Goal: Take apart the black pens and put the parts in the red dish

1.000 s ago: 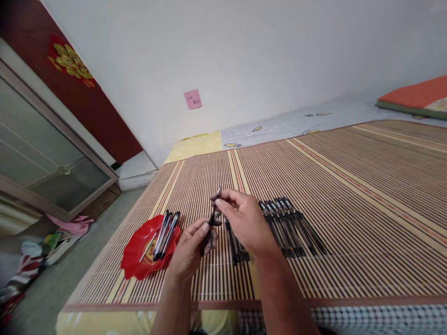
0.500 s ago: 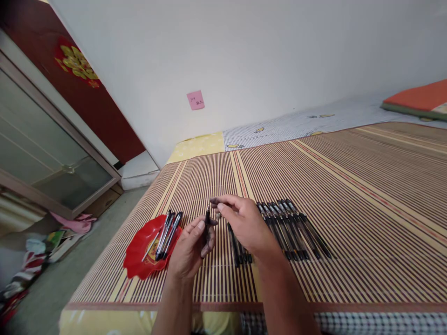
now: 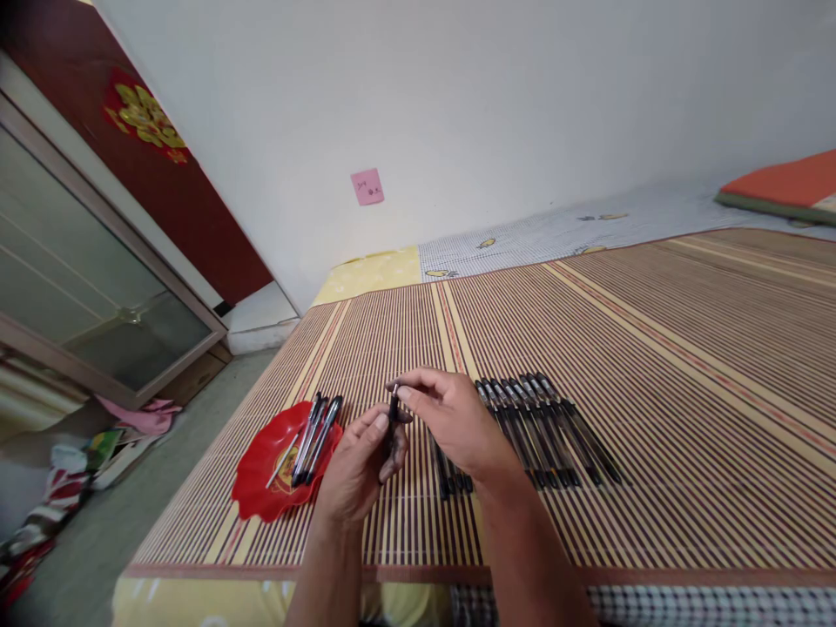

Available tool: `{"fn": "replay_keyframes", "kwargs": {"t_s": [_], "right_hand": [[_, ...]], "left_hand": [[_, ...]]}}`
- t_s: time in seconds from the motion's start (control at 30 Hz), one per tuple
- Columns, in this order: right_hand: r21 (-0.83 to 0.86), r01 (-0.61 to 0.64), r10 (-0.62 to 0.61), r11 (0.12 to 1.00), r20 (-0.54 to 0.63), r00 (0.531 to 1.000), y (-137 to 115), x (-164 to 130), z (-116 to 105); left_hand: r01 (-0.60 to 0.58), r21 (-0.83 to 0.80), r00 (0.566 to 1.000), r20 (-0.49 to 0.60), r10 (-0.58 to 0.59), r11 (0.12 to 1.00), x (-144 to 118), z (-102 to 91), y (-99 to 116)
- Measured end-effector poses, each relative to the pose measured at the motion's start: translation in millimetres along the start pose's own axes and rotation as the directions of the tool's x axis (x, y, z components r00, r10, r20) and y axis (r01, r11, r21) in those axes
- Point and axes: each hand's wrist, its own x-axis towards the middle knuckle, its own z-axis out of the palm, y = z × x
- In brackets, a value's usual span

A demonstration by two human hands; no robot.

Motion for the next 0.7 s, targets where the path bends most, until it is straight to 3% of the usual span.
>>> {"fn": "replay_keyframes", "kwargs": {"t_s": [0.3,0.5,0.7], "right_hand": [[0.082,-0.063,0.063,0.995,0.001,0.998,-1.1,1.0,1.1],[0.037,0.005,-0.006,0.999,0.024,1.0,-4.9,0.2,-0.8],[0.12,-0.054,0.055,0.991,-0.004,0.998,-0.2,1.3,1.1]], "left_hand": [[0.003,0.009,1.0,-0.012,-0.003,1.0,0.0,3.7,1.9],[0.016,0.025,1.0,-0.007,-0.016,1.0,0.1,5.5,4.4],[0.022,0.038,1.0,-0.009,-0.022,0.999,-0.3,4.9,2.4]]}}
